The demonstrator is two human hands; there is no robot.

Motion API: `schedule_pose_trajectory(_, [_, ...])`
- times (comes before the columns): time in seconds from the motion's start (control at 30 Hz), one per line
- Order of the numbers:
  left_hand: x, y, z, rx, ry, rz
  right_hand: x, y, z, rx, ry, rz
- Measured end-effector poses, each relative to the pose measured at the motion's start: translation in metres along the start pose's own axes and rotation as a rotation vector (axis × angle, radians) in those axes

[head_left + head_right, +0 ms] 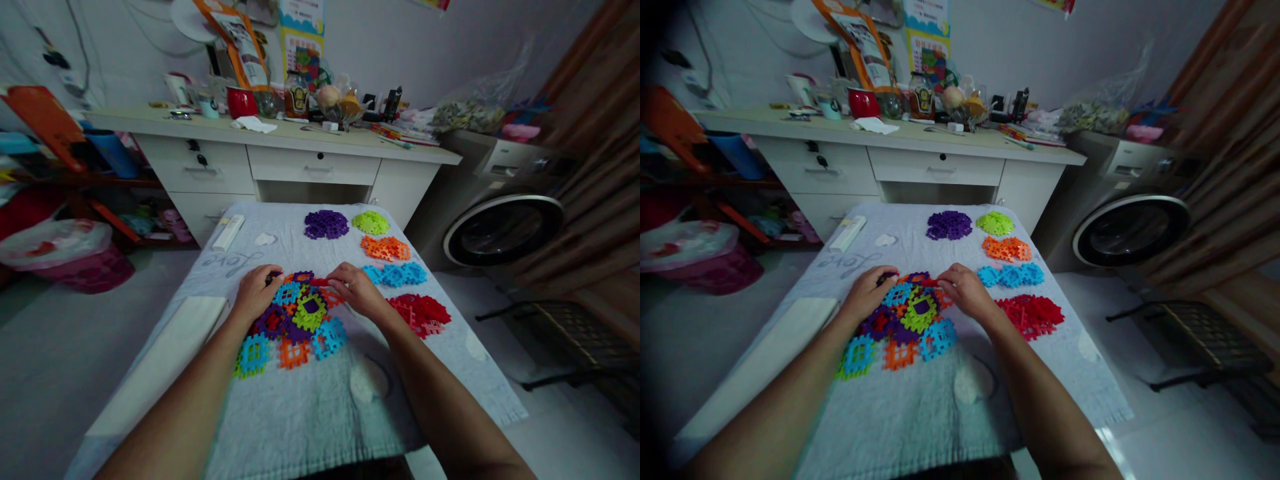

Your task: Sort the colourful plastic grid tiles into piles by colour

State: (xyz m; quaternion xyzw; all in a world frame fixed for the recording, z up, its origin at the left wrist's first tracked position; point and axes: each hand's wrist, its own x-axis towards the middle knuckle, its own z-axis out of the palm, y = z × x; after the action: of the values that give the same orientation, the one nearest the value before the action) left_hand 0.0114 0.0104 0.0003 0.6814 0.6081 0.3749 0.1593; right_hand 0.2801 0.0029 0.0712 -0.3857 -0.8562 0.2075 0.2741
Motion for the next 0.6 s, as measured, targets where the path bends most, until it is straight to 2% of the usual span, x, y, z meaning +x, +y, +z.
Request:
schedule_pose_trajectory(0.17, [0.000, 0.000, -0.001, 0.003, -0.005, 0.019, -0.022, 0.008, -0.043, 0.002, 0.058, 0.186])
schedule_pose_trajectory(0.4, [0.000, 0.001, -0.001, 0.010, -0.014, 0.008, -0.084, 0.029, -0.109, -0.106, -0.006, 0.401])
schedule_pose_trajectory(0.5, [0.000, 0.003, -0.002, 0.010, -0.023, -0.002, -0.103, 0.029, -0.124, -0.137, -0.052, 0.459])
schedule_pose_trajectory(0.6, [0.001, 0.005, -0.004, 0.004, -0.041, -0.016, -0.112, 0.028, -0.128, -0.153, -0.115, 0.440])
